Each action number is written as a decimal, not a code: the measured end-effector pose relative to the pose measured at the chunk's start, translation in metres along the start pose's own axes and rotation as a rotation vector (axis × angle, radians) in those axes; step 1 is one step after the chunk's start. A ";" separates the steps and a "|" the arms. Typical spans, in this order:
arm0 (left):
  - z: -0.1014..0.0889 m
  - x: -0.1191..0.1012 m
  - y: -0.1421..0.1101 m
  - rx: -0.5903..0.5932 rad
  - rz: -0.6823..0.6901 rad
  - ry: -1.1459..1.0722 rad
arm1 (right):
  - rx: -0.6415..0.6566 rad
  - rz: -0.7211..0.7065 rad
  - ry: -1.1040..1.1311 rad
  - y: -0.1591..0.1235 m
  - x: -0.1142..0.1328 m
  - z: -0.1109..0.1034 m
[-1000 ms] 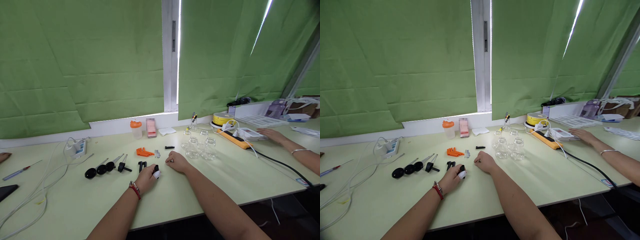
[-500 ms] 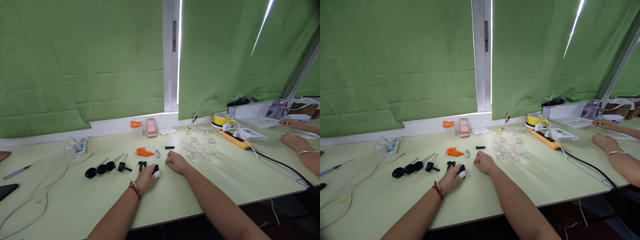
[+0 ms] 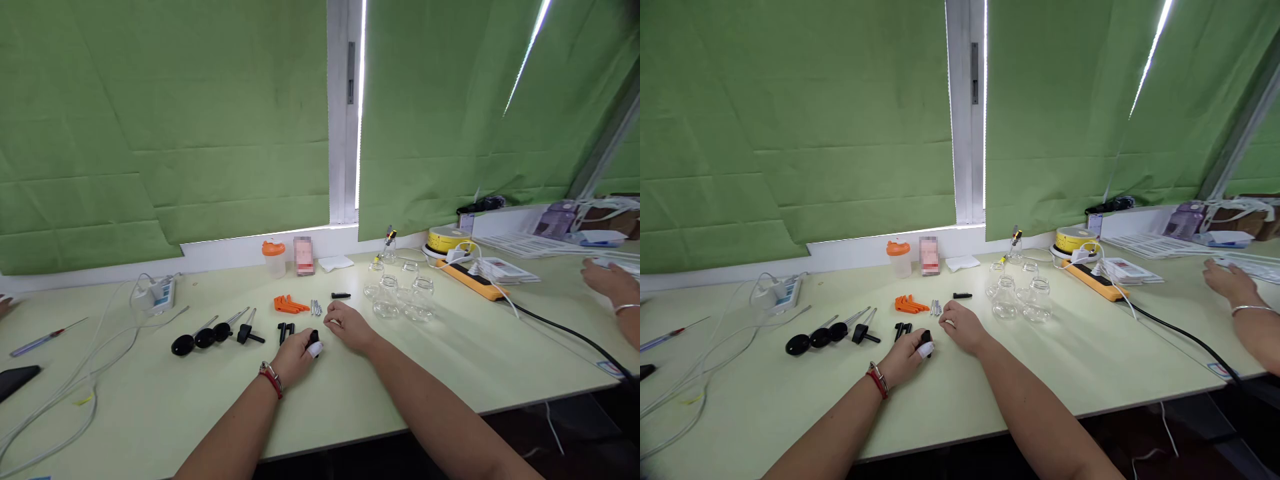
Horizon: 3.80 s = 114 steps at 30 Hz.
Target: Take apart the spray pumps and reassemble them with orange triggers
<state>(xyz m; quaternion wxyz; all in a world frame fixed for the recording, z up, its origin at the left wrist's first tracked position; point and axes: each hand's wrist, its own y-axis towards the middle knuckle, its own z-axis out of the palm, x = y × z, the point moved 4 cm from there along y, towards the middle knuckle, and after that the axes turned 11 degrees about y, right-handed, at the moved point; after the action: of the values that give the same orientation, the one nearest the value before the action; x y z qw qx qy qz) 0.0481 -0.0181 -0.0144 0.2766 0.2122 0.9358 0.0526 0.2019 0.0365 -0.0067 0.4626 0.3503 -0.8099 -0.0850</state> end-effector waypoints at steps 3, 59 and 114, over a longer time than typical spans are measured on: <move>0.001 0.000 0.000 -0.003 0.018 -0.005 | -0.007 -0.046 0.247 0.001 0.013 0.006; 0.000 0.000 0.000 -0.021 0.016 -0.006 | 0.056 -0.030 0.441 0.000 0.018 0.011; 0.002 0.002 0.000 -0.010 0.001 0.027 | -0.095 -0.091 0.388 0.000 0.027 0.008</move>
<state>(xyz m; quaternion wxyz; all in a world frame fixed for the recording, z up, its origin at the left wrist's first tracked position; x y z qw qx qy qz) 0.0478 -0.0174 -0.0169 0.2650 0.2106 0.9390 0.0604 0.1867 0.0177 0.0074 0.6217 0.3741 -0.6841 -0.0748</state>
